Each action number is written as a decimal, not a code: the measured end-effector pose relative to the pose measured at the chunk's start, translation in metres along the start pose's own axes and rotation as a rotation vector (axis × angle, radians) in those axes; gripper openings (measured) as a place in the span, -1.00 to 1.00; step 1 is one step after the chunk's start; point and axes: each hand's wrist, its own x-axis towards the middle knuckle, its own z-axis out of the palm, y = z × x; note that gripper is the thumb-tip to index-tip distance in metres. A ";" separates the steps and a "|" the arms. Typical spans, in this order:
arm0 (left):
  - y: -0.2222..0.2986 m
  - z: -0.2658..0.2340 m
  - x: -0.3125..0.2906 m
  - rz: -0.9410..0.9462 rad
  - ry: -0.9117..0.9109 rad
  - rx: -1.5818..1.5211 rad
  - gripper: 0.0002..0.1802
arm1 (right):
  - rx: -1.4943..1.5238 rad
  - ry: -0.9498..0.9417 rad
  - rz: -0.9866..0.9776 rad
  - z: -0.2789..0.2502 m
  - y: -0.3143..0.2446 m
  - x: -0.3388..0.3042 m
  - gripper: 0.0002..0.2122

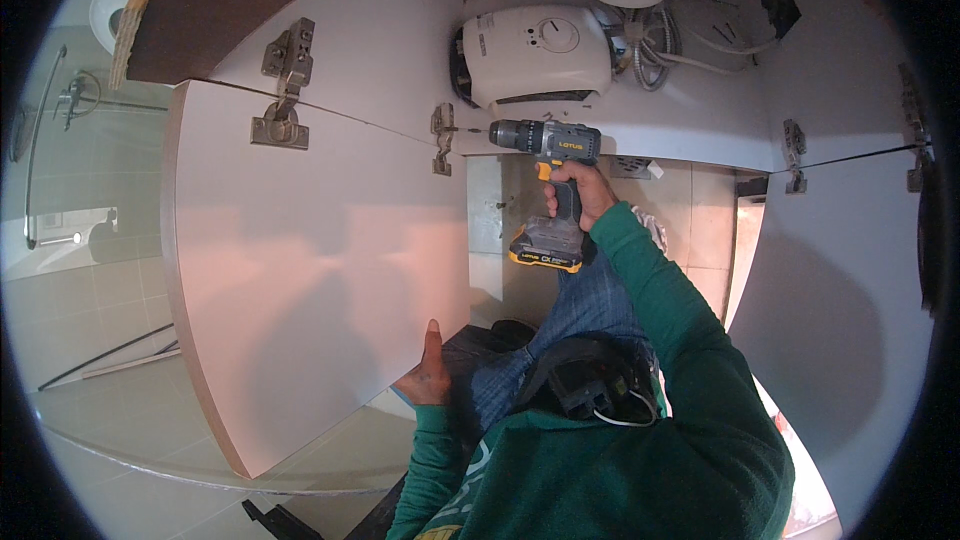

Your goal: The person assembles a bathroom vanity cabinet by attaching a door to the frame using a cordless drill. They align the door, secure the hinges with screws, and test the door's movement.

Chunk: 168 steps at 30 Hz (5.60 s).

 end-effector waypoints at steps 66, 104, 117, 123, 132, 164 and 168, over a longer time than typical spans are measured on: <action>-0.012 -0.008 0.006 0.055 -0.049 0.003 -0.47 | -0.429 -0.161 -0.110 0.001 -0.051 0.013 -0.68; -0.009 -0.008 0.006 0.057 -0.070 0.026 -0.50 | -0.356 -0.149 -0.014 -0.004 -0.046 0.022 -0.73; 0.005 -0.005 0.005 0.079 -0.050 0.036 -0.57 | -0.352 -0.161 0.022 0.004 -0.051 0.017 -0.75; -0.004 -0.006 0.006 0.110 -0.029 0.060 -0.54 | -0.379 -0.138 0.011 -0.002 -0.047 0.022 -0.73; -0.009 -0.005 0.007 0.151 -0.026 0.089 -0.56 | -0.398 -0.143 -0.036 0.004 -0.046 0.022 -0.70; 0.009 0.001 0.001 0.044 0.017 0.046 -0.55 | -0.452 -0.157 -0.069 0.017 -0.050 0.013 -0.67; 0.005 -0.003 0.003 0.009 -0.027 0.037 -0.52 | -0.523 -0.136 -0.074 0.017 -0.056 0.016 -0.66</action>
